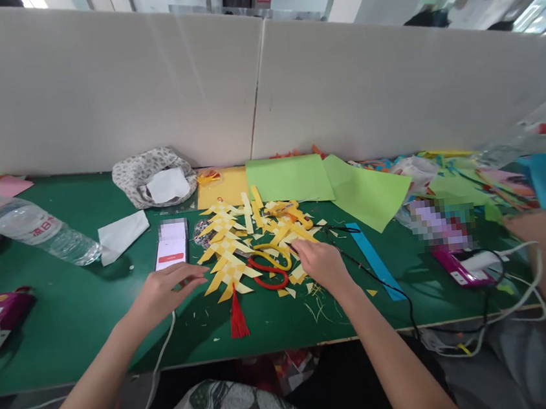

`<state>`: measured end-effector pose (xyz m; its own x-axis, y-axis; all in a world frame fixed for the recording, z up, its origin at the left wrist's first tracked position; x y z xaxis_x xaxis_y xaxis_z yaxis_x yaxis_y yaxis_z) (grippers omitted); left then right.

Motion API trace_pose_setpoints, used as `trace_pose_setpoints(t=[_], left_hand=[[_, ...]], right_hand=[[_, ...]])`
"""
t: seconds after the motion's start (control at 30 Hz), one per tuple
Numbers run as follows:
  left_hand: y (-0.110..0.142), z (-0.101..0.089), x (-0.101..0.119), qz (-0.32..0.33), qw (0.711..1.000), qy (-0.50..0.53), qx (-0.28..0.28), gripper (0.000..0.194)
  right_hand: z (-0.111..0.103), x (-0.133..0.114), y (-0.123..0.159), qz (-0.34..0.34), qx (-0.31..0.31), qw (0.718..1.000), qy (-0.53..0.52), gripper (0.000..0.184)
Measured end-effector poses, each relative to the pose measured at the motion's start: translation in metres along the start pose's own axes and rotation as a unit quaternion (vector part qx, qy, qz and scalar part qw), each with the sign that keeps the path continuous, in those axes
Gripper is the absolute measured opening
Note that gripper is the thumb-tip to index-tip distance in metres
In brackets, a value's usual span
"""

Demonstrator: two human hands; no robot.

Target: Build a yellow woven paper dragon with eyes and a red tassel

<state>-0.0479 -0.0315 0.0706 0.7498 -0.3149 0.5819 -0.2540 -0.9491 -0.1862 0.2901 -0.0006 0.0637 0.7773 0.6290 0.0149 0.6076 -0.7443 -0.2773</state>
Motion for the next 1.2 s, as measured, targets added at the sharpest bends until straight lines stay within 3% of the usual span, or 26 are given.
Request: trace_pose_setpoints(t=[0.13,0.23,0.37,0.5,0.6,0.73,0.87,1.0,1.13,1.2], left_hand=[[0.014,0.006,-0.004,-0.069,0.995,-0.07,-0.017,0.021],[0.021,0.014,-0.007,-0.041,0.996,-0.075,0.027,0.028],[0.026,0.017,-0.005,0.015,0.997,-0.048,0.063,0.032],[0.031,0.015,0.007,0.018,0.999,-0.034,0.025,0.026],[0.032,0.02,0.015,-0.028,0.999,-0.021,-0.013,0.027],[0.031,0.036,0.013,-0.088,0.996,0.024,0.014,0.021],[0.034,0.044,0.003,-0.051,0.994,0.084,0.052,0.034],[0.037,0.036,0.001,-0.071,0.993,0.093,0.034,0.029],[0.035,0.031,0.005,-0.145,0.988,0.052,-0.007,0.011],[0.034,0.033,0.005,-0.179,0.983,0.043,0.002,0.015]], right_hand=[[0.005,-0.011,-0.008,-0.057,0.067,0.996,0.034,0.031],[0.01,-0.023,-0.01,-0.116,0.068,0.988,0.069,0.027],[0.016,-0.034,-0.011,-0.131,0.057,0.985,0.1,0.047],[0.022,-0.048,-0.013,-0.151,0.079,0.981,0.091,0.04],[0.026,-0.068,-0.014,-0.174,0.11,0.977,0.048,0.023],[0.033,-0.104,-0.012,-0.152,0.105,0.983,-0.004,0.038],[0.041,-0.126,-0.008,-0.131,0.091,0.987,-0.011,0.045],[0.041,-0.125,-0.008,-0.12,0.12,0.985,-0.02,0.04],[0.036,-0.114,-0.009,-0.085,0.163,0.982,-0.039,0.033],[0.036,-0.11,-0.008,-0.081,0.169,0.981,-0.043,0.033]])
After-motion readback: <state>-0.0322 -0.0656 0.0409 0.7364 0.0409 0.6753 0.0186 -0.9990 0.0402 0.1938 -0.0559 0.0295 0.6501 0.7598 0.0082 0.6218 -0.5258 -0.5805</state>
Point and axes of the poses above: each hand's wrist, its own y-axis away from the middle knuckle, its own z-axis out of the palm, x = y × z, the point moved 1 cm from there along -y, towards the middle knuckle, and after that the axes turned 15 degrees about -z, right-handed, at the moved point
